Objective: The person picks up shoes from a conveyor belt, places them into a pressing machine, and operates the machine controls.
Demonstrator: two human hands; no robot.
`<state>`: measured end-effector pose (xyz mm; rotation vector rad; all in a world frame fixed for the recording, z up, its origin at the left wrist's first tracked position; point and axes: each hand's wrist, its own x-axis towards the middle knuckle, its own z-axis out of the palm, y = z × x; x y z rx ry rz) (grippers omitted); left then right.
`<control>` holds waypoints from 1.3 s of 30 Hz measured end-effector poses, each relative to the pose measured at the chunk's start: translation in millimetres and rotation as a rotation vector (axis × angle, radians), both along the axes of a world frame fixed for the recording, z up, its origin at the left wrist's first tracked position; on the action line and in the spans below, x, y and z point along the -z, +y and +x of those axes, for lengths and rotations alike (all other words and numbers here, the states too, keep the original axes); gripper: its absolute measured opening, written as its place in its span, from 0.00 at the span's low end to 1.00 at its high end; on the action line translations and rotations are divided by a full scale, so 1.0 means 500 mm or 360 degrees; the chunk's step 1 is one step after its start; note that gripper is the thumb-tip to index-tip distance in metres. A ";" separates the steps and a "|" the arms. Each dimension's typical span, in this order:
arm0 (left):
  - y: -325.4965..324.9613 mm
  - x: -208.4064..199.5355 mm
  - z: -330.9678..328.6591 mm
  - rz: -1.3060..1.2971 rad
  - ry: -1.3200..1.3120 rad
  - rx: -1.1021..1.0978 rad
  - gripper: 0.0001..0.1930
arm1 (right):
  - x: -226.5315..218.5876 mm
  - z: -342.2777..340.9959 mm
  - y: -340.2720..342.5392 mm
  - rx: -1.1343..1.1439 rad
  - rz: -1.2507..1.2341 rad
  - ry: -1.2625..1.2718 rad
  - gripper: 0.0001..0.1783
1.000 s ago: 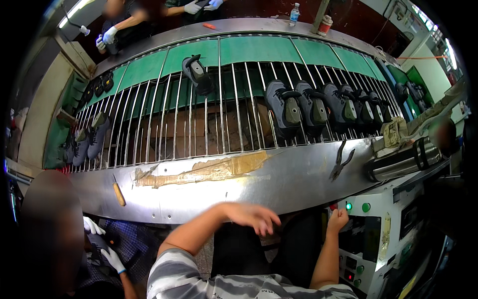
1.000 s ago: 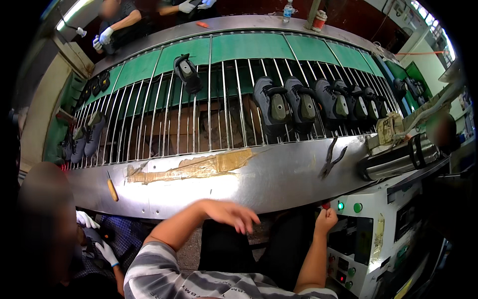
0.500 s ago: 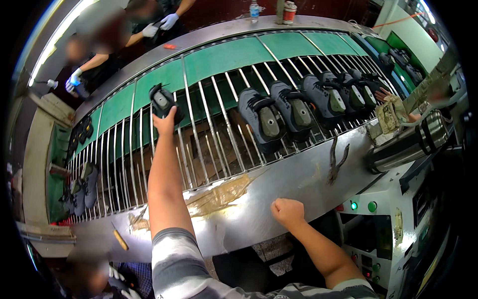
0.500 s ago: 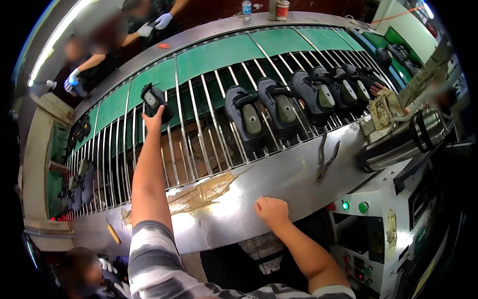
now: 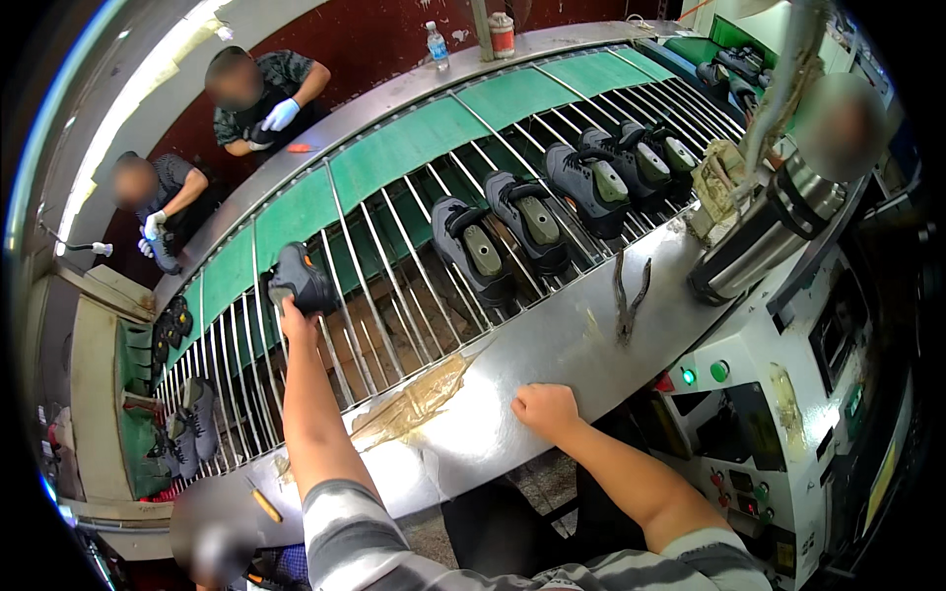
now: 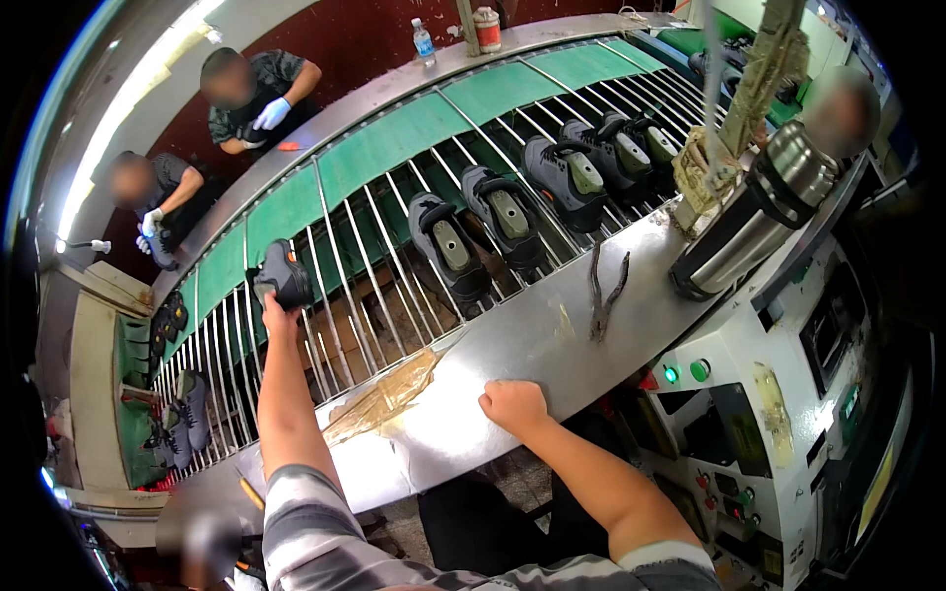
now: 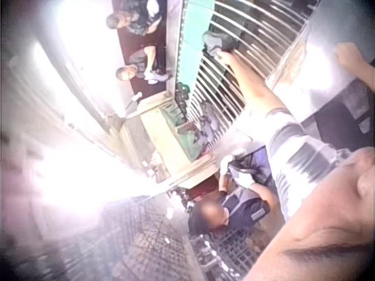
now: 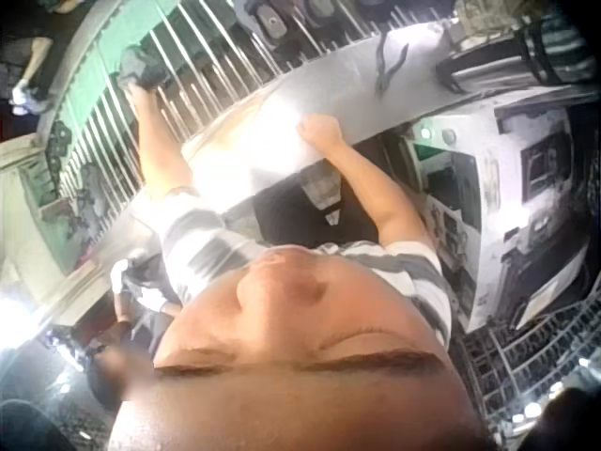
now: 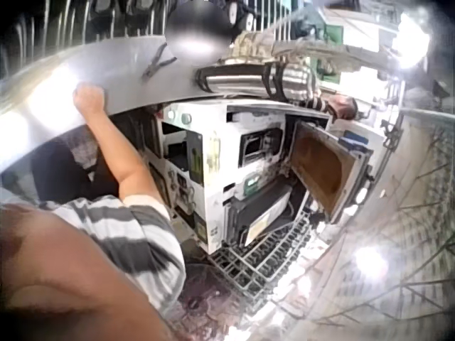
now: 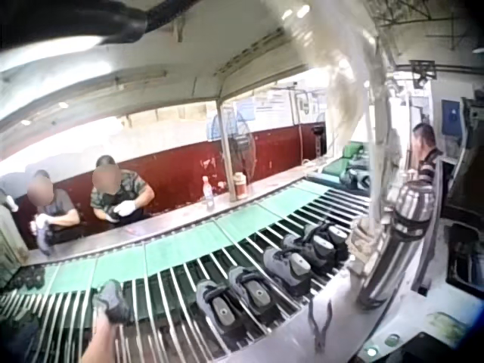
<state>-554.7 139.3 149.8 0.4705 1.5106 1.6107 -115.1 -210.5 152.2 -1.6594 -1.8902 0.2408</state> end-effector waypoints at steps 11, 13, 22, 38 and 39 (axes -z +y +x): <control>-0.679 -0.171 0.215 0.0128 -0.0747 0.0849 0.31 | -0.045 -0.043 -0.046 0.0138 -0.0793 0.1990 0.40; -0.803 -0.188 0.295 0.0182 -0.0816 0.1070 0.35 | -0.124 -0.072 -0.119 -0.0018 -0.0910 0.2501 0.51; -1.022 -0.219 0.630 0.0152 -0.0733 0.1968 0.22 | -0.247 0.182 -0.420 0.0309 -0.0066 0.2947 0.49; -0.768 0.049 0.596 0.0259 0.0783 0.1118 0.07 | -0.570 1.017 -0.479 0.2567 -0.0043 0.0637 0.60; -0.776 0.037 0.601 0.0238 0.0789 0.1091 0.07 | -0.574 1.029 -0.462 0.2580 -0.0149 0.0584 0.61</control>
